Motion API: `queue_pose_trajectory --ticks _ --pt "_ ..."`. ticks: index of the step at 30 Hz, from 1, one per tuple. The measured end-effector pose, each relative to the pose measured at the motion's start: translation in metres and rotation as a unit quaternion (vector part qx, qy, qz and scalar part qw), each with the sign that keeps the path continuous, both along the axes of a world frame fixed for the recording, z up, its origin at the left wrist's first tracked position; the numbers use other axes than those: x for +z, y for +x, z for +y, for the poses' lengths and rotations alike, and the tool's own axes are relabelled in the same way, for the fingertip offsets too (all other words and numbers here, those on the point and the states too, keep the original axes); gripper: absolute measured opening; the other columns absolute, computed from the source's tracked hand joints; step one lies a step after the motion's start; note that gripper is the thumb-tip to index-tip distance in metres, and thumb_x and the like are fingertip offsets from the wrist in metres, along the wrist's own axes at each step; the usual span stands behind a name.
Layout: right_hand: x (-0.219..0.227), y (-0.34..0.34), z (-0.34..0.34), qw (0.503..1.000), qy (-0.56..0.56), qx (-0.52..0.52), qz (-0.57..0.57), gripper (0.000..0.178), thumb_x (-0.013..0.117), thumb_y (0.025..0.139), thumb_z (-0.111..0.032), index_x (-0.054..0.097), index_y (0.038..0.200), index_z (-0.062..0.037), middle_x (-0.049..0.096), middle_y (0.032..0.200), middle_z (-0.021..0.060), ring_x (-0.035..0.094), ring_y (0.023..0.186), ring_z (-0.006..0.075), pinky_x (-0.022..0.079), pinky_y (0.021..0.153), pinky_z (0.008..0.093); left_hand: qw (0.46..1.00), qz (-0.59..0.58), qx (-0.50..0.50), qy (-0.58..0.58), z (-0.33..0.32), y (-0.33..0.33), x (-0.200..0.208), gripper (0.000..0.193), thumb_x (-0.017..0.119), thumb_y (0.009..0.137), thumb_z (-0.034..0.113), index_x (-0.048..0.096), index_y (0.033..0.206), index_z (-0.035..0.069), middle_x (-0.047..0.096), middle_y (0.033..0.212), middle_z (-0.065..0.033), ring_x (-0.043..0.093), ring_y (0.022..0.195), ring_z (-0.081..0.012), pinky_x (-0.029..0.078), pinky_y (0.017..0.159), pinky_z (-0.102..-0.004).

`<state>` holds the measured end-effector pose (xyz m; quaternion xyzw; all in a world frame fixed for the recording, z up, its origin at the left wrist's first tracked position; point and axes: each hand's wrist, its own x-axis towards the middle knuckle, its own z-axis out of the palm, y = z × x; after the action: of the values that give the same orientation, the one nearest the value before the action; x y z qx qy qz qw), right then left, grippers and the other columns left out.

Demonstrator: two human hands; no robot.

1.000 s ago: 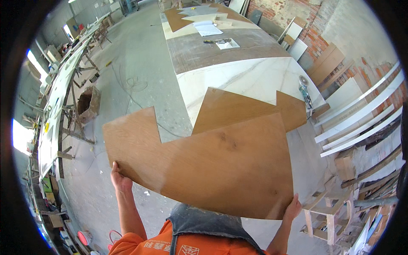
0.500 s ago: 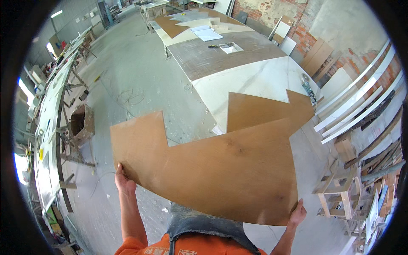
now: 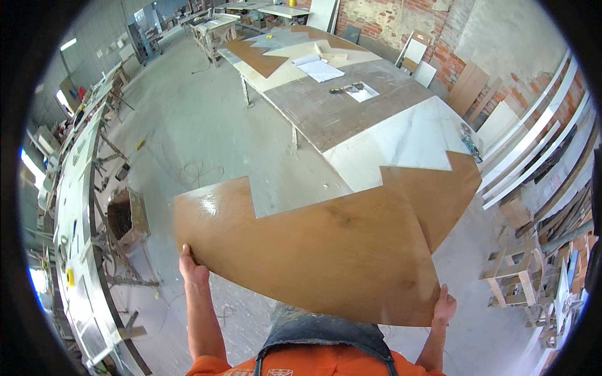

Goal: The person carries a large flat board and places it on a workbench. They then select several thin wooden strips from a rack and arrange them. The person uses an angle grinder to sand the edges of a shaped wooden piece on the bench, then lifts and repositions the piece to continue sanding.

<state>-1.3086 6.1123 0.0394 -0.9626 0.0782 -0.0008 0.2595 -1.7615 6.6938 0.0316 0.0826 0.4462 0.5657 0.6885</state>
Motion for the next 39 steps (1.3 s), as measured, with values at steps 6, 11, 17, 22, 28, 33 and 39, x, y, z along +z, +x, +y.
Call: queue_pose_trajectory --ticks 6,11,17,22,28,33,39 --pt "-0.016 0.036 0.109 0.999 -0.029 -0.032 0.030 0.071 0.054 0.096 -0.060 0.066 0.073 0.0066 0.062 0.072 0.0275 0.055 0.066 0.0424 0.043 0.067 0.0544 1.000 0.016 -0.006 -0.013 0.145 0.101 -0.001 0.030 0.047 0.107 0.021 0.060 0.128 0.003 0.067 0.126 -0.0090 0.061 0.118 -0.0275 0.047 0.108 -0.0434" --pt "-0.035 0.085 0.224 0.998 -0.034 -0.047 -0.005 0.067 0.053 0.096 -0.059 0.073 0.088 0.0047 0.068 0.087 0.0291 0.065 0.083 0.0474 0.047 0.073 0.0549 0.998 0.043 -0.032 -0.018 0.269 0.184 0.009 0.032 0.046 0.108 0.022 0.058 0.131 0.002 0.063 0.133 -0.0110 0.058 0.123 -0.0308 0.044 0.111 -0.0492" --pt "-0.035 0.123 0.313 0.996 -0.038 -0.079 0.025 0.065 0.055 0.094 -0.059 0.074 0.093 0.0030 0.069 0.089 0.0285 0.067 0.087 0.0473 0.050 0.075 0.0540 0.993 0.076 -0.081 -0.042 0.390 0.297 0.027 0.034 0.047 0.108 0.023 0.059 0.133 0.004 0.062 0.136 -0.0096 0.058 0.124 -0.0310 0.043 0.111 -0.0493" --pt "-0.054 0.138 0.384 0.986 -0.098 -0.122 0.048 0.066 0.055 0.094 -0.059 0.074 0.090 0.0035 0.067 0.085 0.0289 0.068 0.085 0.0477 0.050 0.071 0.0549 0.986 0.050 -0.146 -0.064 0.497 0.385 -0.010 0.033 0.051 0.107 0.023 0.058 0.133 0.004 0.063 0.136 -0.0089 0.059 0.123 -0.0297 0.045 0.109 -0.0482" --pt "-0.074 0.126 0.452 0.954 -0.170 -0.238 0.069 0.068 0.053 0.094 -0.060 0.074 0.085 0.0033 0.069 0.085 0.0293 0.068 0.082 0.0466 0.050 0.072 0.0558 0.966 0.091 -0.218 -0.106 0.588 0.517 -0.048 0.032 0.051 0.107 0.021 0.058 0.134 0.004 0.063 0.135 -0.0073 0.059 0.123 -0.0279 0.047 0.107 -0.0467" --pt "-0.066 0.108 0.504 0.940 -0.136 -0.280 0.137 0.069 0.050 0.096 -0.061 0.076 0.084 0.0019 0.071 0.087 0.0275 0.068 0.080 0.0453 0.050 0.073 0.0568 0.945 0.107 -0.287 -0.115 0.649 0.559 -0.075 0.032 0.052 0.106 0.020 0.058 0.134 0.005 0.064 0.132 -0.0065 0.060 0.121 -0.0277 0.049 0.105 -0.0478" --pt "-0.077 0.108 0.540 0.929 -0.141 -0.306 0.153 0.073 0.048 0.096 -0.065 0.076 0.089 0.0012 0.072 0.088 0.0251 0.068 0.080 0.0449 0.051 0.074 0.0565 0.934 0.079 -0.321 -0.134 0.692 0.582 -0.107 0.034 0.054 0.105 0.023 0.057 0.135 0.006 0.063 0.134 -0.0059 0.059 0.123 -0.0284 0.047 0.107 -0.0482"
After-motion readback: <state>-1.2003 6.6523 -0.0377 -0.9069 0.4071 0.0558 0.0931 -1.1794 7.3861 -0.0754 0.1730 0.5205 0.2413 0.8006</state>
